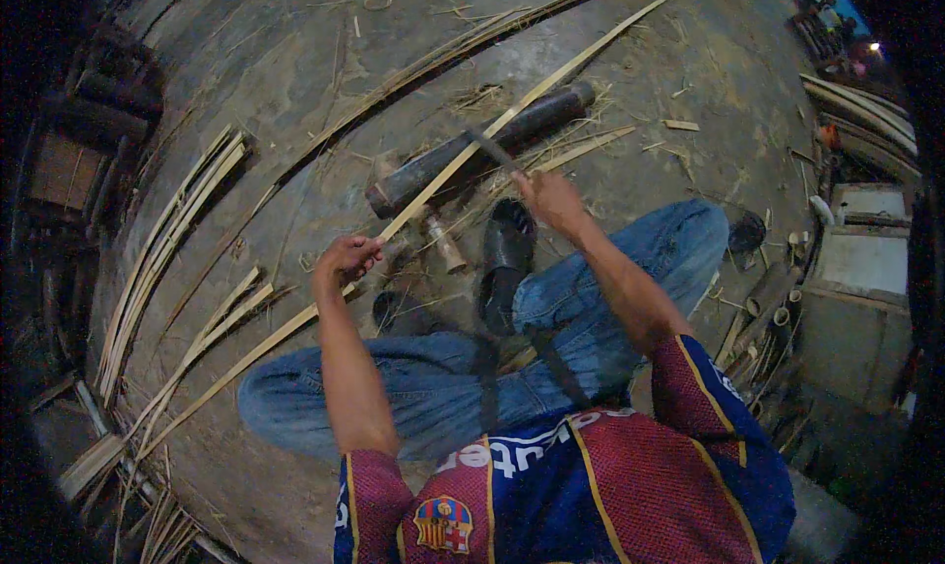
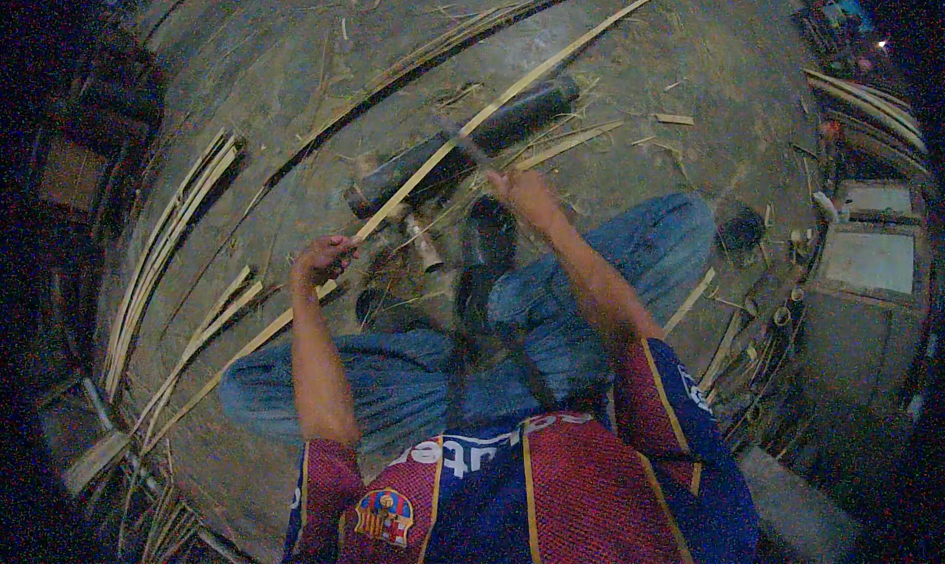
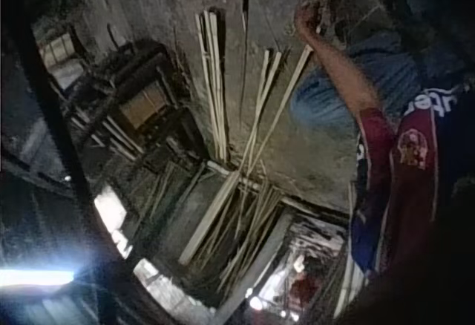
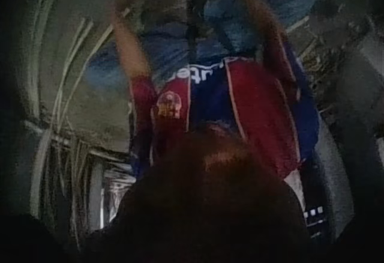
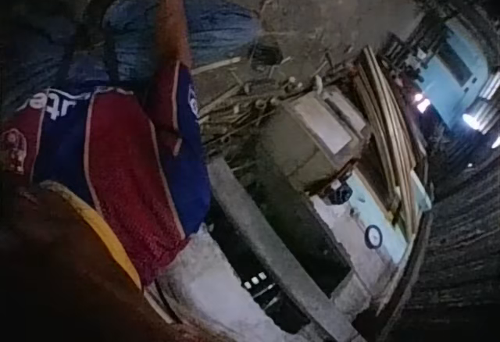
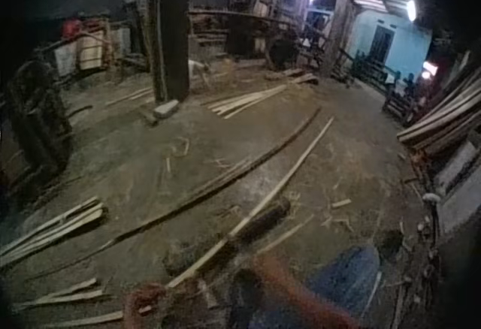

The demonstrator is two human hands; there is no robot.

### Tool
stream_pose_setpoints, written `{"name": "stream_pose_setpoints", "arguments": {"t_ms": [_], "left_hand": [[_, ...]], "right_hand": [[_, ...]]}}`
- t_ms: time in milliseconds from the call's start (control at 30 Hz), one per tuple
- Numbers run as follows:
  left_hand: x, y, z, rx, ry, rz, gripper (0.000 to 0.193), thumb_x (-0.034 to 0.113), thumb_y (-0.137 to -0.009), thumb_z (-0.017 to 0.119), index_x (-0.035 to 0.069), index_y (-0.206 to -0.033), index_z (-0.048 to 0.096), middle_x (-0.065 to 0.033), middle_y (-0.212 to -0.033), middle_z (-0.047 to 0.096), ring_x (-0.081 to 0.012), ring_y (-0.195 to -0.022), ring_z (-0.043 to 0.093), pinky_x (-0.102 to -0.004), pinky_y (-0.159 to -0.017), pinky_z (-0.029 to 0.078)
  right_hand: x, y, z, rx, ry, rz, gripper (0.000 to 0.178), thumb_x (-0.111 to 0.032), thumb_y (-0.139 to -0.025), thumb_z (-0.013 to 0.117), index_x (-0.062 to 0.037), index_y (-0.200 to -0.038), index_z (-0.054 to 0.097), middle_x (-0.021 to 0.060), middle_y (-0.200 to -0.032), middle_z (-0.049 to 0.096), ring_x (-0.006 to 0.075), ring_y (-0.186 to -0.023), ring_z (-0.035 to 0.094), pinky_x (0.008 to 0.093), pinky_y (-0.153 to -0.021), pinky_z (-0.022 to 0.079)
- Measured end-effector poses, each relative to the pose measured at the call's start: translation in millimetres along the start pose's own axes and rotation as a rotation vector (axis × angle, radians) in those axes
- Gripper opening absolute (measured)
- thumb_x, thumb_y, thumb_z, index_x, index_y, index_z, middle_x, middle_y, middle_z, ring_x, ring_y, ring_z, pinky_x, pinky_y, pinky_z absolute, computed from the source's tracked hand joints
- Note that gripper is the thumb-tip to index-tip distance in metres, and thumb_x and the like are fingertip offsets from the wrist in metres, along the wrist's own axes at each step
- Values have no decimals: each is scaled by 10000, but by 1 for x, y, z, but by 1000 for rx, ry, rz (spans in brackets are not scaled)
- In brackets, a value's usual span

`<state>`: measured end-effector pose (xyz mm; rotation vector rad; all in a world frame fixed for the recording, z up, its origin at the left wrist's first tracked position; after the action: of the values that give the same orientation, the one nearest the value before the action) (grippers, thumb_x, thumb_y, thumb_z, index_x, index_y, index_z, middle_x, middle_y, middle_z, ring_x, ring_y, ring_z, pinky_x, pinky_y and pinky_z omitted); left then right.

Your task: The person sits on the floor and uses a knife to split long bamboo strips into thinner pieces. They repeatedly position the strips on a curved support, shave the edges, and separate the split sections by hand.

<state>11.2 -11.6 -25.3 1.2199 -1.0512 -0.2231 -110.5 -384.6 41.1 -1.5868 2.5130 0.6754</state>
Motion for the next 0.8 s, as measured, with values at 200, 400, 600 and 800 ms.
{"name": "stream_pose_setpoints", "arguments": {"t_ms": [200,400,600,800], "left_hand": [[9,43,-49,127,-60,-4,348,406,-860,675,77,-752,643,28,-568,527,-79,-428,400,-265,-400,293],[2,27,-63,168,-145,-41,358,416,-844,692,76,-746,640,29,-577,529,-81,-442,409,-262,-408,307],[1,30,-66,113,-96,2,338,399,-839,704,81,-752,632,14,-621,563,-81,-482,430,-264,-437,329],[10,44,-64,168,-175,-41,283,327,-840,720,58,-789,648,10,-660,594,-81,-507,455,-261,-468,364]], "right_hand": [[-12,-18,39,132,-118,1,589,-562,-903,467,-1,-852,640,245,-842,652,453,-786,623,528,-695,490],[7,-28,55,179,-24,-96,518,-494,-930,471,-4,-894,636,247,-777,638,422,-745,627,527,-664,484],[-16,-12,36,154,-88,-173,590,-568,-912,451,-12,-897,646,240,-730,635,407,-743,639,524,-670,490],[-27,-3,30,119,23,-101,598,-592,-907,438,-30,-853,636,234,-714,635,415,-714,637,524,-633,495]]}}
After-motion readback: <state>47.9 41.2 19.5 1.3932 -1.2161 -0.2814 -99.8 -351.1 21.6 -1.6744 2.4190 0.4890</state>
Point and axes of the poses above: each hand's wrist, its own y-axis away from the middle knuckle, its own z-axis out of the palm, x = y × z, the point moved 3 cm from there along -y, towards the middle knuckle
